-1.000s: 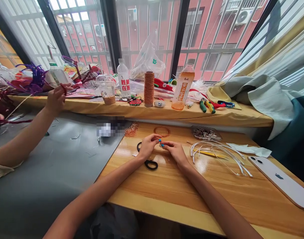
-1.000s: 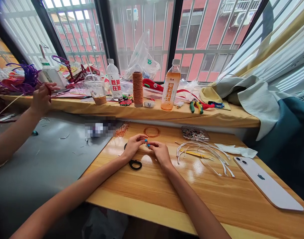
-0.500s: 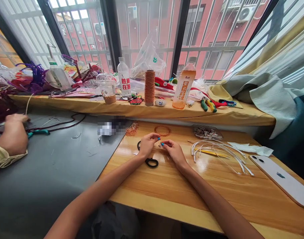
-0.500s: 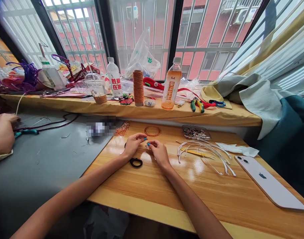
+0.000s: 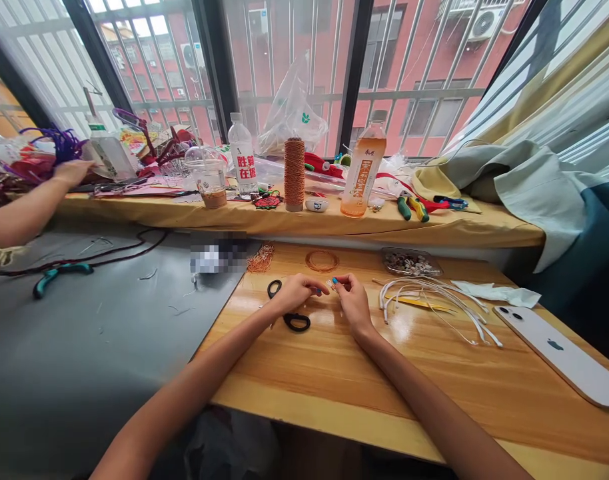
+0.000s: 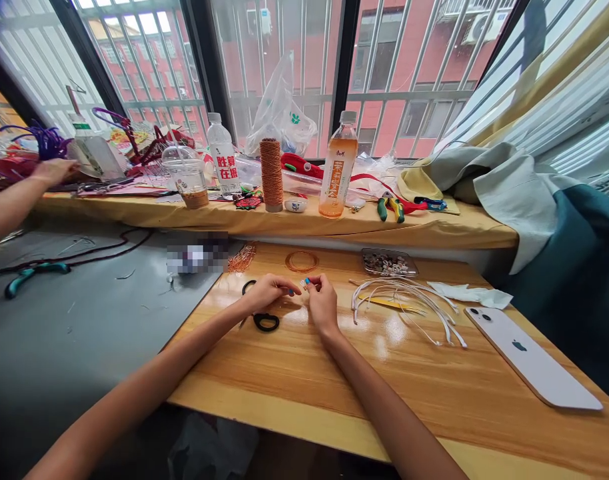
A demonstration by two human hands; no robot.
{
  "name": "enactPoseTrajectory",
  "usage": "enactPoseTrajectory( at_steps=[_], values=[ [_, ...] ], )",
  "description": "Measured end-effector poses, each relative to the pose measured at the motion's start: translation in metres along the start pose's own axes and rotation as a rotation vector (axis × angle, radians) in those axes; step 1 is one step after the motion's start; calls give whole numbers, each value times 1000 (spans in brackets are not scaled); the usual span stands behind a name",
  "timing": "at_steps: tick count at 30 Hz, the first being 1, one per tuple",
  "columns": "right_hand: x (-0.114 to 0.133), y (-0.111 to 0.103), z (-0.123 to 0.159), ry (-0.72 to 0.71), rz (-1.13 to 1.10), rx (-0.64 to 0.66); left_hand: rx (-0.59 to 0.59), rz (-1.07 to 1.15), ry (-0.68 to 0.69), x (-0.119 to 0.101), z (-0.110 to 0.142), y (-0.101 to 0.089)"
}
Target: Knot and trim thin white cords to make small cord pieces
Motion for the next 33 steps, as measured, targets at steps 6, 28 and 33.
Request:
enactPoseTrajectory(
  at_steps=[6,28,33],
  values=[
    [6,4,0,136,-254,108,-5,-71,77,-6,3,1],
    [8,18,13,-66,162,225,-345,378,-195,3,2,4],
    [11,18,13,-14,188,191,-414,292,-105,1,6,6]
  ],
)
Point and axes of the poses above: each hand's wrist, its own z-axis away from the middle knuckle, its own y-axis out of the palm, x = y × z, the point moved 2 cm from there along -z, towards the middle knuckle, and after that the axes turned 4 degrees about -x, right-handed, at the moved point
